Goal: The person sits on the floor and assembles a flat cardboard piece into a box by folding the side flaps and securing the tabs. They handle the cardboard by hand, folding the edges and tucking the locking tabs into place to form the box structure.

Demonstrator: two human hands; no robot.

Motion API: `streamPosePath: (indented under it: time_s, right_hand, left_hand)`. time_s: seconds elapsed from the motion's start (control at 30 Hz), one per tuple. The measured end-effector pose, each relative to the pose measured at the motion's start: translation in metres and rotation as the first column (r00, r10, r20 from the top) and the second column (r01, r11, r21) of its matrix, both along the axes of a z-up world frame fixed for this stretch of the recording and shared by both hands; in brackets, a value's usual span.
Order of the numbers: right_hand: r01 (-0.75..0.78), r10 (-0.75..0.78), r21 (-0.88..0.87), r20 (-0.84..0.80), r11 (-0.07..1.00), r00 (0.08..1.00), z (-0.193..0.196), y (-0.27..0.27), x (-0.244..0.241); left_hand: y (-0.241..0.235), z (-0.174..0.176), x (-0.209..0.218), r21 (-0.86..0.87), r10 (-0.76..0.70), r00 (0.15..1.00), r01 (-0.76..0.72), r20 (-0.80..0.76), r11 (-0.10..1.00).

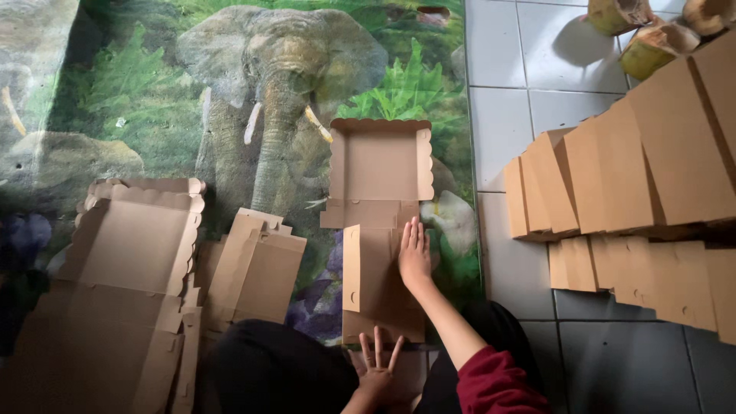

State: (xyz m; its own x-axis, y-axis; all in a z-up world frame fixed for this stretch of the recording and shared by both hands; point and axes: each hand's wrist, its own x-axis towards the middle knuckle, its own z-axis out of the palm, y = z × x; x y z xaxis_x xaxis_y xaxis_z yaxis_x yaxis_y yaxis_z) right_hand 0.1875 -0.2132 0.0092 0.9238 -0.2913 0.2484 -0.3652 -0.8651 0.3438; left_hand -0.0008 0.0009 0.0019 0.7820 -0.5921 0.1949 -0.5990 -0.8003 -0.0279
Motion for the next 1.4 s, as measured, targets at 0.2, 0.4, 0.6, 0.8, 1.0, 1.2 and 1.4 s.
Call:
streamPosePath:
  time_s: [0.2, 0.4, 0.6, 0.8, 1.0, 1.2, 1.4]
  right_hand:
    - [-0.039, 0.043, 0.051, -0.082, 0.998, 0.996, -0.012, 0.021, -0.036]
    - [0.061, -0.034, 0.145, -0.184, 0.988, 0.982, -0.03, 0.052, -0.079]
    - [0.417, 0.078, 0.634, -0.602, 0.652, 0.795, 0.17, 0.056, -0.034]
    - [0.1, 0.17, 0.933, -0.167, 0.345, 0.971, 0.233, 0.116, 0.039]
    - [0.29, 0.515, 0.887, -0.447, 0.358, 0.731, 0.181, 0.152, 0.087]
    - [0.236, 0.317, 0.859, -0.404, 0.455, 0.858, 0.182, 0.136, 0.087]
    - [0.047, 0.233, 0.696, -0.303, 0.716, 0.924, 0.101, 0.102, 0.081]
  left_hand:
    - [0.001, -0.019, -0.004, -0.016, -0.021, 1.0, 0.021, 0.01, 1.0]
    - [-0.002, -0.02, -0.004, -0.027, 0.005, 1.0, -0.005, -0.022, 1.0]
    - [-0.003, -0.016, -0.005, -0.061, 0.048, 0.999, -0.05, -0.023, 0.997]
    - [-0.001, -0.007, -0.002, -0.025, 0.032, 0.999, -0.032, -0.001, 0.999]
    - [-0.004, 0.024, 0.014, 0.197, 0.077, 0.529, 0.173, -0.845, 0.965]
    - [0.003, -0.019, -0.004, -0.097, -0.063, 0.991, 0.052, -0.117, 0.994]
    - [0.0, -0.01, -0.003, -0.074, -0.027, 0.999, 0.025, -0.03, 0.997]
